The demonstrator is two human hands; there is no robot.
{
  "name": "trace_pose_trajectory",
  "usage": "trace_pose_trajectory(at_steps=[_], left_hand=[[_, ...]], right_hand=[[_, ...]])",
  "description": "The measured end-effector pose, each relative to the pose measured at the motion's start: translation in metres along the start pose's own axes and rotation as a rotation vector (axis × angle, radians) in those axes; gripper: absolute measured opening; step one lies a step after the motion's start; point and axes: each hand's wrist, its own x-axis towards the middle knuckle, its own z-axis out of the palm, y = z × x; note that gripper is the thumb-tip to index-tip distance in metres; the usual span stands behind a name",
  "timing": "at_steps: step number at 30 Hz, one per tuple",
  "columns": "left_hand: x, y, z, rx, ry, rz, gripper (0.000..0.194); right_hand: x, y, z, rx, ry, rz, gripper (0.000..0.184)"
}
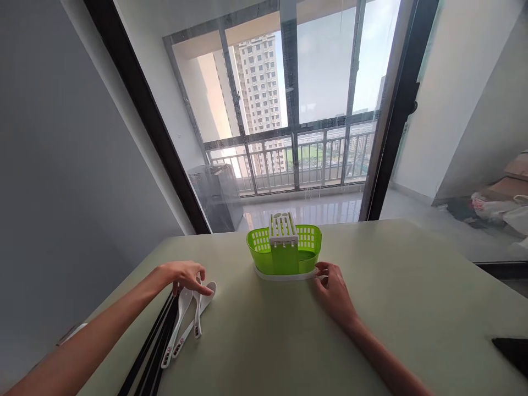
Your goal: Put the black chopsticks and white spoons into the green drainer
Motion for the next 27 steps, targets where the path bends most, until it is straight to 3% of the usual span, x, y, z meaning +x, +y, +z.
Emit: trace_pose_trajectory(at_steps=[3,5,8,10,13,16,18,21,27], left_hand=[[0.000,0.020,-0.009,0.099,0.218,0.035,0.089],[-0.004,0.045,-0.018,0.151,0.519,0.164,0.079],[-0.016,0.100,-0.030,0.059,1.029,0.438,0.057],[-0.024,0.143,-0.031,-0.019,1.255,0.586,0.048],[-0.025,0.199,-0.022,0.011,1.305,0.718,0.054],[-0.012,0.229,-0.007,0.073,1.259,0.703,0.063],[0.000,0.230,-0.002,0.109,1.223,0.669,0.059],[0.011,0.209,-0.003,0.134,1.226,0.634,0.050],[0.022,0.119,-0.012,0.042,1.323,0.481,0.046]], right_hand=[[0.000,0.000,0.001,0.007,0.008,0.000,0.026],[0.000,-0.001,0.001,0.011,0.014,-0.003,0.026],[0.000,-0.002,0.000,0.013,0.025,-0.003,0.025],[-0.001,-0.003,0.000,0.012,0.027,-0.001,0.024],[-0.001,-0.004,-0.001,0.009,0.017,0.003,0.025],[-0.002,-0.004,-0.002,0.001,0.012,0.006,0.025],[-0.002,-0.004,-0.003,-0.006,0.012,0.007,0.024],[-0.002,-0.003,-0.005,-0.016,0.008,0.007,0.024],[-0.003,-0.001,-0.005,-0.021,0.001,0.004,0.026]])
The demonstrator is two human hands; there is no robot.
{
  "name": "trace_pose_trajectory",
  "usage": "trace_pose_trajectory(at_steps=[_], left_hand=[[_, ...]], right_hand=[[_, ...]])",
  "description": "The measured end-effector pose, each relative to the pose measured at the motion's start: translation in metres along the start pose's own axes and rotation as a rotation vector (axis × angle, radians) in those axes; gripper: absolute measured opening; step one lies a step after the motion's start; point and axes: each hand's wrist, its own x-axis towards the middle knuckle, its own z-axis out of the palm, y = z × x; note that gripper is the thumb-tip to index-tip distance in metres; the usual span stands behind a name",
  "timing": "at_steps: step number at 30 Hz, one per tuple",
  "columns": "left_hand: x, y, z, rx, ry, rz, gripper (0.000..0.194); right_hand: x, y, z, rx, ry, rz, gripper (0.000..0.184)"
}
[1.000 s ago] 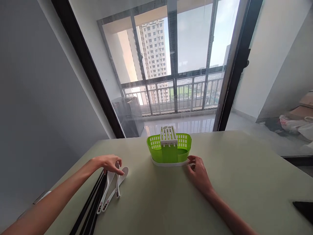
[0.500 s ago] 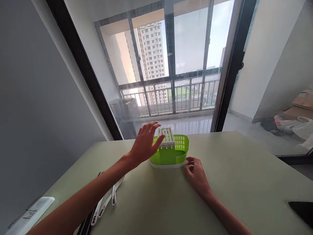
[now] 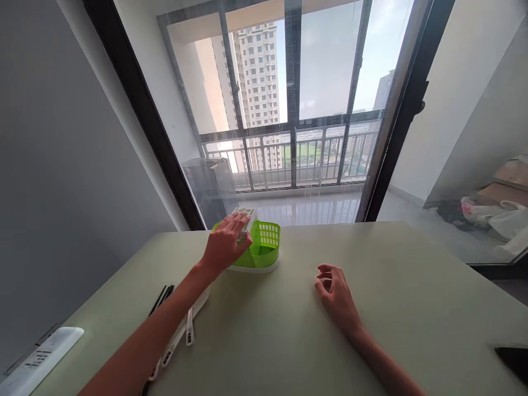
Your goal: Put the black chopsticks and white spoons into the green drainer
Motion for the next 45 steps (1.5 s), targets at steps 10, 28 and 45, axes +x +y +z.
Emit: trace_pose_trajectory(at_steps=[10,28,45], left_hand=[[-0.054,-0.117,-0.037,0.107,-0.054,-0.310,0.048],[-0.100,0.096,0.050,-0.994,-0.425,-0.314,0.032],[-0.118,0.104,0.069,-0.795,-0.520,-0.155,0.021]], right_hand=[[0.000,0.001,0.000,-0.006,-0.014,0.003,0.026],[-0.004,-0.012,-0.007,-0.187,-0.252,-0.064,0.022],[-0.004,-0.010,-0.002,-0.281,-0.326,-0.138,0.017]])
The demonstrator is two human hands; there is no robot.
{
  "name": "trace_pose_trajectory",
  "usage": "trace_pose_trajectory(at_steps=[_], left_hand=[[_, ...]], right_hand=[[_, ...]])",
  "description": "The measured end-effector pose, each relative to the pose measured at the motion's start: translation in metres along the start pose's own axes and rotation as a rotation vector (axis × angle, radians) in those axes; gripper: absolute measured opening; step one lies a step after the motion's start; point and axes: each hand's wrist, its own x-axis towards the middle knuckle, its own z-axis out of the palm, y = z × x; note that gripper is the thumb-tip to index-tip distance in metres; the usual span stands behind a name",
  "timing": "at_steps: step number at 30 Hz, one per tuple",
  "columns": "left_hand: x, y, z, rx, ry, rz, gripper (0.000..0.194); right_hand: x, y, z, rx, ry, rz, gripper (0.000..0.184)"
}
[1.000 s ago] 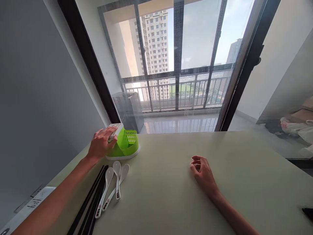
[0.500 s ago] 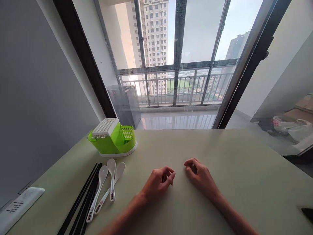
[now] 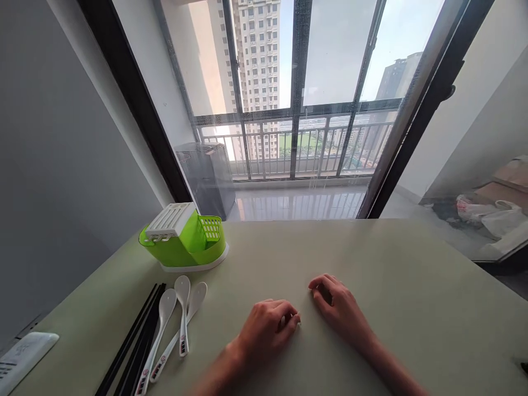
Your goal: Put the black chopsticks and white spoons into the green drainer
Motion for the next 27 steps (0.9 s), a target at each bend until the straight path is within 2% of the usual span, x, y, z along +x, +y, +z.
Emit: trace_pose_trajectory(at_steps=[27], left_hand=[[-0.0020,0.0021,-0.0009,0.067,0.050,0.050,0.016]], right_hand=[[0.0007,-0.0035,-0.0015,0.022,-0.048,0.025,0.019]])
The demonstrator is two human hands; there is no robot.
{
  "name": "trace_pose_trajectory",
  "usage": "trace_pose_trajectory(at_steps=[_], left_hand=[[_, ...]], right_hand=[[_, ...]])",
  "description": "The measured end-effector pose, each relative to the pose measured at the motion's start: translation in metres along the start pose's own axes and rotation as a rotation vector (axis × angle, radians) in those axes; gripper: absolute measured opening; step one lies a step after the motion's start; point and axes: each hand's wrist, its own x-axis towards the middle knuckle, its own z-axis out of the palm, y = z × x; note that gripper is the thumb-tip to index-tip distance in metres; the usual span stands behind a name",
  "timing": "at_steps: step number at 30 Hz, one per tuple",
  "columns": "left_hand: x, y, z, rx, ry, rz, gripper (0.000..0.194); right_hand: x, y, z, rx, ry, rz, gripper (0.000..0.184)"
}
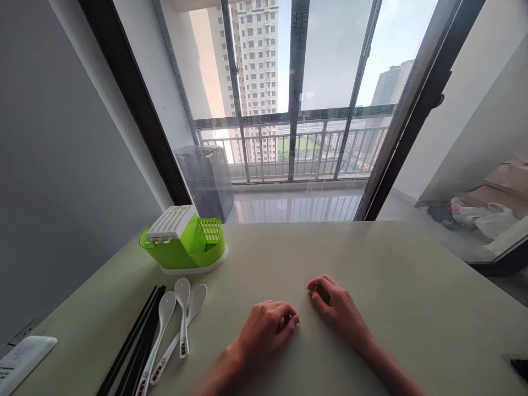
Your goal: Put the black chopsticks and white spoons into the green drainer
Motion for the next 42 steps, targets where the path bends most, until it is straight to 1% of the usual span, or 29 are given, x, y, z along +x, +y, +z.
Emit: trace_pose_trajectory(at_steps=[11,18,26,33,36,42], left_hand=[[-0.002,-0.002,0.001,0.004,0.014,-0.010,0.016],[-0.004,-0.001,0.000,0.016,0.025,-0.020,0.018],[-0.009,-0.006,0.003,0.027,0.045,-0.013,0.020],[-0.029,-0.004,0.004,0.013,0.098,0.019,0.018],[-0.042,-0.001,0.003,0.018,0.113,-0.001,0.018],[-0.068,0.002,-0.001,0.013,0.136,-0.015,0.017]], right_hand=[[0.000,0.002,0.002,-0.014,0.032,-0.028,0.018],[0.000,0.002,0.001,0.029,0.017,-0.013,0.019],[-0.013,0.000,0.006,0.033,0.086,0.008,0.021],[-0.041,-0.007,0.010,0.044,0.116,0.038,0.023],[-0.051,-0.011,0.011,0.053,0.116,0.056,0.024],[-0.056,-0.015,0.013,0.073,0.137,0.077,0.024]])
